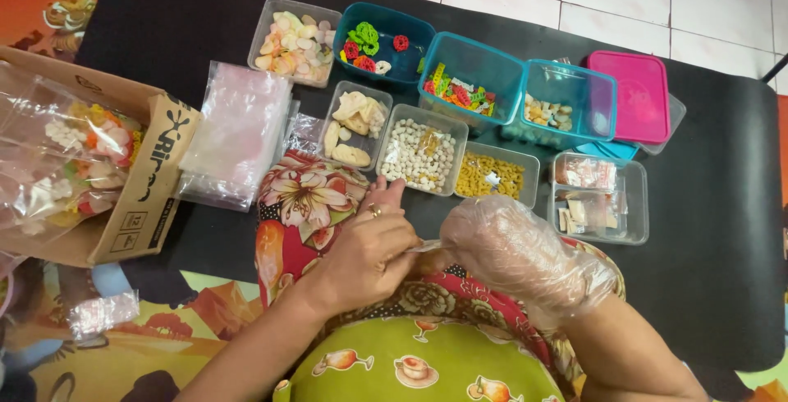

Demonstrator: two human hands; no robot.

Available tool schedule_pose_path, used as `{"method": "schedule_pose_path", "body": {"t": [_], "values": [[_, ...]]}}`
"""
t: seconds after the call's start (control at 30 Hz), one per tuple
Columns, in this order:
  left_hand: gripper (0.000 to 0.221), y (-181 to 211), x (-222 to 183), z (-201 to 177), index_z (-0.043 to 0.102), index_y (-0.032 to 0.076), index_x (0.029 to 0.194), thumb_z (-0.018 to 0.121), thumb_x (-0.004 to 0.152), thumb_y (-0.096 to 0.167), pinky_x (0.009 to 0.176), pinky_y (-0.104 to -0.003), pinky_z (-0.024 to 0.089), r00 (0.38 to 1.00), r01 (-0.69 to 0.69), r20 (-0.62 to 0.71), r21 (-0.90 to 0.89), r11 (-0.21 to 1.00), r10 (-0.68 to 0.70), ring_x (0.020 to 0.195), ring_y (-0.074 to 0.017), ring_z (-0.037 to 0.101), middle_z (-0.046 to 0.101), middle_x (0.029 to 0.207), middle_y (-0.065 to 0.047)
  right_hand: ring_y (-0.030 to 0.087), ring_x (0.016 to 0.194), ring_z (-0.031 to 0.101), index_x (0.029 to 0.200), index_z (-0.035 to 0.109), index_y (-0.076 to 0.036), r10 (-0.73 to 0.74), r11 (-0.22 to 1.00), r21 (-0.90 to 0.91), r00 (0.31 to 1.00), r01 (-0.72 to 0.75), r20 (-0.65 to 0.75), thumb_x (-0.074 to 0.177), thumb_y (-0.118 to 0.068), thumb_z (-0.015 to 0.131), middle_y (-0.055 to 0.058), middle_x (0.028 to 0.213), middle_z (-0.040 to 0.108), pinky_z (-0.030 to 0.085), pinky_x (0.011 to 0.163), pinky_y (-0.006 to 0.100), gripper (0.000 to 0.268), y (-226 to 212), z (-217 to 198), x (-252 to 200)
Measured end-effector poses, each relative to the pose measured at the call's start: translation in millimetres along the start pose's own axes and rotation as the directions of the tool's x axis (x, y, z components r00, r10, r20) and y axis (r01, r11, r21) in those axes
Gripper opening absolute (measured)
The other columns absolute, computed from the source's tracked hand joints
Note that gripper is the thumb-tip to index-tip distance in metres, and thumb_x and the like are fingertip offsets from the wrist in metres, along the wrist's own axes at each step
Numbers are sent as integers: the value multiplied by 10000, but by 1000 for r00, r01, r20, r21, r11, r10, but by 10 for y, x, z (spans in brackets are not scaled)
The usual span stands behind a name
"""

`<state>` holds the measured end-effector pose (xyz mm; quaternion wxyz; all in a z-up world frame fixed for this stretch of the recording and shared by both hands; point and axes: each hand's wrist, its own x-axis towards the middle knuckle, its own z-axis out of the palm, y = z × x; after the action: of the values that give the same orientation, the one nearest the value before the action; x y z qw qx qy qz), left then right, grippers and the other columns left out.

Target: Packaging various types of small candies from containers into plastic bags.

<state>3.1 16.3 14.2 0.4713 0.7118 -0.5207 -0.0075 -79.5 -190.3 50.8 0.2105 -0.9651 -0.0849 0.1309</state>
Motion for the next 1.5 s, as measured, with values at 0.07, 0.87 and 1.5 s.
{"method": "schedule_pose_path", "body": {"t": [0.07,0.87,1.5], "values": [[80,-152,-128,107,713,86,801,740,857,136,927,-407,499,1000,-3,1,-27,1000,3,780,-288,704,705,774,-81,222,904,763,872,752,-163,6,1000,28,1000,-6,-12,904,-243,685,42,849,753,628,806,386,109,17,18,-4],[188,25,47,11,582,63,695,690,842,109,946,-495,533,981,-122,-134,112,986,137,771,-346,657,568,701,-121,139,717,769,774,757,-175,-64,976,196,987,93,-150,860,-152,715,-36,676,753,614,745,306,99,-172,-84,90],[98,-444,-746,-1659,694,-105,943,731,1020,-154,497,-282,358,641,485,-767,378,789,-26,538,-159,504,623,731,-113,236,1059,744,1273,720,-126,588,785,264,808,-561,-30,825,-232,785,64,1302,720,617,928,387,465,652,528,221]]}}
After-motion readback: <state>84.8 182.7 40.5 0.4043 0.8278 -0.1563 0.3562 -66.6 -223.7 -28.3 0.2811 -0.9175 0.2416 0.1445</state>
